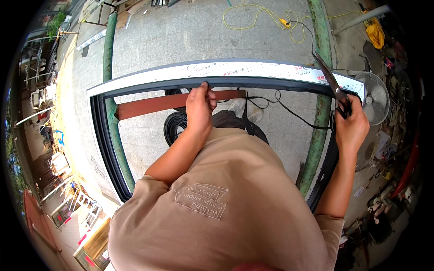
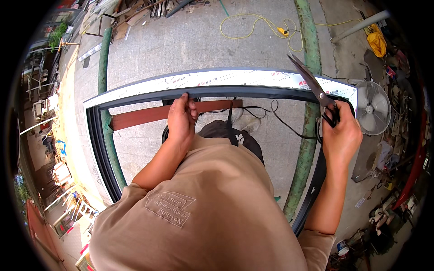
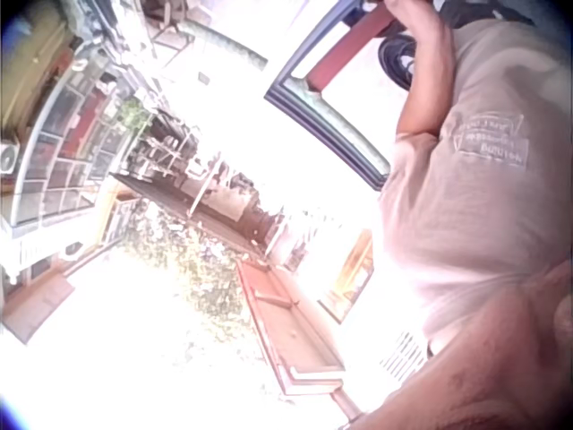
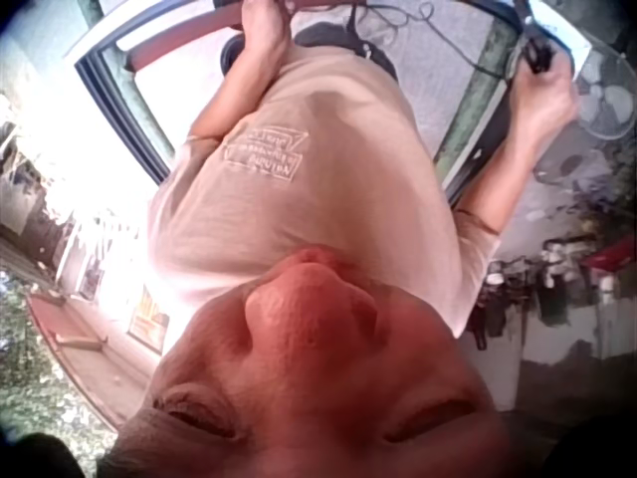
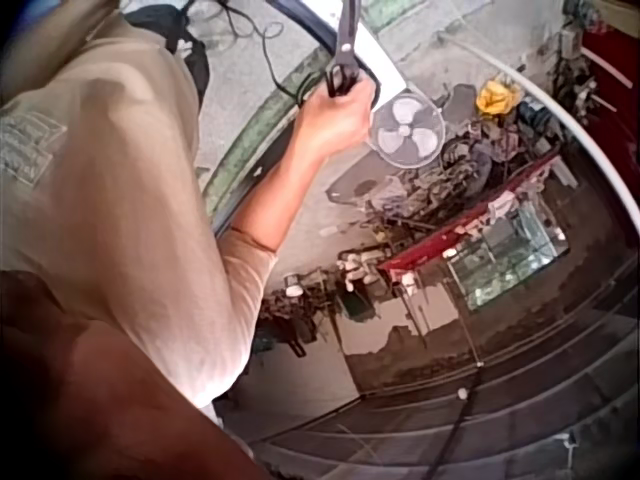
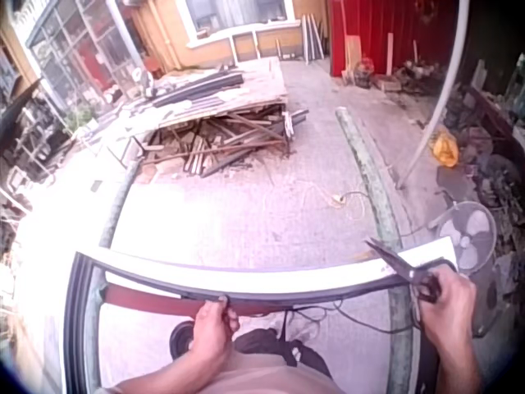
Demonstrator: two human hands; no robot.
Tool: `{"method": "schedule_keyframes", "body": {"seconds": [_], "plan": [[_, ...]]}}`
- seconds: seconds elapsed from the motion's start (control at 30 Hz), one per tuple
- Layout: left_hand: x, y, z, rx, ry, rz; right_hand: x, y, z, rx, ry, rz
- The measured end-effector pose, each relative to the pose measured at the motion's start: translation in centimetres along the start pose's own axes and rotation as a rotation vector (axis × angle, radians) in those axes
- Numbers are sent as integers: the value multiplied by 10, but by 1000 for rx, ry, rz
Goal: The person applies black rubber weatherstripping to the inner frame of a white window using shears to cut the strip to length and pressing it into the groove by hand.
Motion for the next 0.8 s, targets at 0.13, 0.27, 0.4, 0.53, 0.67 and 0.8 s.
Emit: {"method": "schedule_keyframes", "body": {"seconds": [0.13,0.27,0.4,0.53,0.67,0.8], "plan": [[-6,1,1,-13,22,-24,-1,0,1,-32,13,1],[-2,19,13,-50,-19,57,0,-1,2,-18,-11,-13],[2,25,15,-15,-26,19,0,-3,4,14,-4,-18],[0,21,16,-38,-18,10,-1,-3,4,-29,-1,-13],[-4,15,8,-48,5,-99,-2,-1,4,-21,-12,-30],[-16,-26,-16,143,163,-273,0,-3,3,-30,-7,-15]]}}
Point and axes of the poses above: each hand's wrist, its own x-axis towards the middle knuckle, its own y-axis out of the back of the hand, z = x × y, the point moved 6 cm from there along x, towards the middle knuckle, and after that the axes turned 9 degrees about -z, right-handed, at the moved point
